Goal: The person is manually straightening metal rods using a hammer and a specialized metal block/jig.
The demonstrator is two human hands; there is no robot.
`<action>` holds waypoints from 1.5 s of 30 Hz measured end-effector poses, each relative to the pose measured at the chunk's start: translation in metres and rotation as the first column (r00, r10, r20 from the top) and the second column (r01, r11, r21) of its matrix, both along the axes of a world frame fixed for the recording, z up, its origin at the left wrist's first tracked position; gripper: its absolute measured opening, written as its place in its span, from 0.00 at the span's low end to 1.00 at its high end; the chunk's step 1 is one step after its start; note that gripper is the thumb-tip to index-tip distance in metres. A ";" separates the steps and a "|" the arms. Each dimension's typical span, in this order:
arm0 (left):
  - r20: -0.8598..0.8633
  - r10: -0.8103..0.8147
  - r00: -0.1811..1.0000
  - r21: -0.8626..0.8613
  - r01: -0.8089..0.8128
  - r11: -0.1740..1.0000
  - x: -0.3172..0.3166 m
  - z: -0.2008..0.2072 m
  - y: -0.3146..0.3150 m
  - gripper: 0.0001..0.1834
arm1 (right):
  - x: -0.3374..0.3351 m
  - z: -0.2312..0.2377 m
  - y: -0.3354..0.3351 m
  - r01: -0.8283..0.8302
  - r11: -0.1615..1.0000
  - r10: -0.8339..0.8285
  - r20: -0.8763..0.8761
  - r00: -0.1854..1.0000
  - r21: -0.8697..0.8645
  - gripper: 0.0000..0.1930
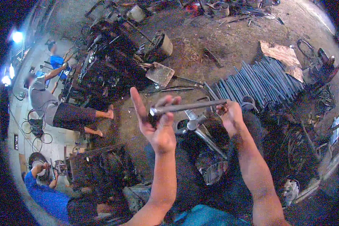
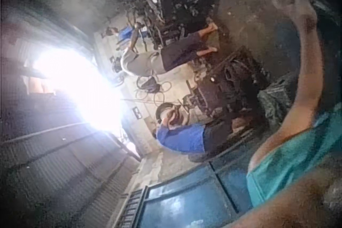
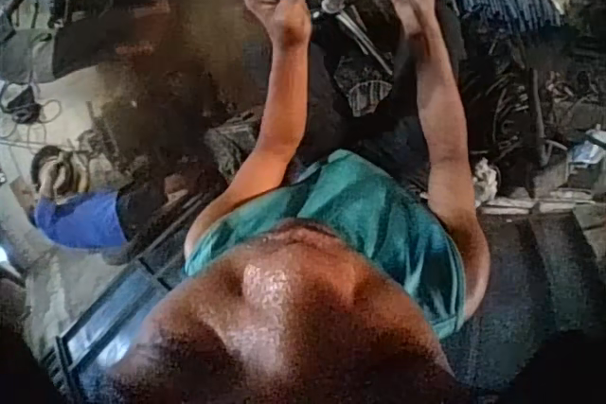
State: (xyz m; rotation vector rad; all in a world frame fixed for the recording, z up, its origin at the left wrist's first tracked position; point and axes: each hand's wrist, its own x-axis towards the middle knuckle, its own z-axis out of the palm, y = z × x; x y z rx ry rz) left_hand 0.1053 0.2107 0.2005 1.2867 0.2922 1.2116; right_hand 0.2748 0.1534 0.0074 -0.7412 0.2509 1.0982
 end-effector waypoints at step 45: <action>0.295 -0.694 0.657 0.097 0.702 0.706 -0.048 0.000 0.035 0.20 | 0.031 0.096 -0.047 0.018 0.587 -0.199 0.123 0.972 0.809 0.12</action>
